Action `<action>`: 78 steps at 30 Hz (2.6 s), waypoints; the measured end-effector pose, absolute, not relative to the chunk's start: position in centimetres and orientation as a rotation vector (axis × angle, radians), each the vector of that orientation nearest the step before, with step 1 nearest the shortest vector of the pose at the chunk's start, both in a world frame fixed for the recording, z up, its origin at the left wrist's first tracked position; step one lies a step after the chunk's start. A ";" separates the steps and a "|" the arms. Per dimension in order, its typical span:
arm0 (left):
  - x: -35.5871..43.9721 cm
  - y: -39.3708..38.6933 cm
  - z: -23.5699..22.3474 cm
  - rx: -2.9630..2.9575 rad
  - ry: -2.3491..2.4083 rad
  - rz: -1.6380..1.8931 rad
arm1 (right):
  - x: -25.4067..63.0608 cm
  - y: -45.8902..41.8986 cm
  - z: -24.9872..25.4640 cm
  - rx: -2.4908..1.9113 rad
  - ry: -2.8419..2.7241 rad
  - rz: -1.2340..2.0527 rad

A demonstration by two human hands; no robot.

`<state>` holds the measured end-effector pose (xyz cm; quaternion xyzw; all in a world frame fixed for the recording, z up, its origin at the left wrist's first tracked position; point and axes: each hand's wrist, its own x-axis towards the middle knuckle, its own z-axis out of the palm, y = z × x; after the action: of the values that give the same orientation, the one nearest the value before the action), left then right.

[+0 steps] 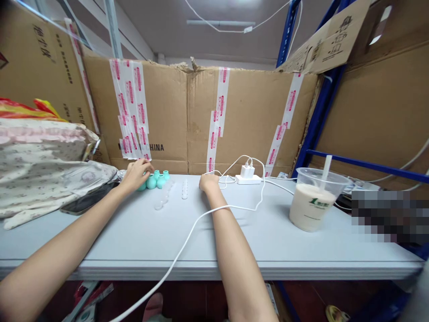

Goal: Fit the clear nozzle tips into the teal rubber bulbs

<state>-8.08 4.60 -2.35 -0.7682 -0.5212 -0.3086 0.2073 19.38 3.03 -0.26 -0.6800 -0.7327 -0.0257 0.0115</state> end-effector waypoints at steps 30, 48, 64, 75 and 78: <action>-4.9 0.2 2.0 -3.287 -1.403 -0.234 | 20.2 4.2 -1.4 -2.196 -2.104 -0.124; -5.8 0.0 3.3 -3.189 -1.603 -1.118 | 14.4 2.4 -2.0 -1.328 -2.614 -0.154; -5.5 2.2 0.8 -2.995 -1.430 -1.654 | 14.5 2.1 -1.8 -1.222 -2.477 -0.359; -4.5 1.3 1.5 -2.948 -1.326 -1.877 | 15.3 1.4 1.7 -0.900 -1.970 -0.142; -4.4 1.3 1.5 -2.961 -1.321 -1.858 | 14.8 1.1 1.4 -0.883 -1.970 -0.143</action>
<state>-4.45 1.26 1.52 -0.7575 -0.3381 -0.4753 -0.2931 14.82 1.12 1.35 -0.3603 -0.8039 -0.0585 0.4696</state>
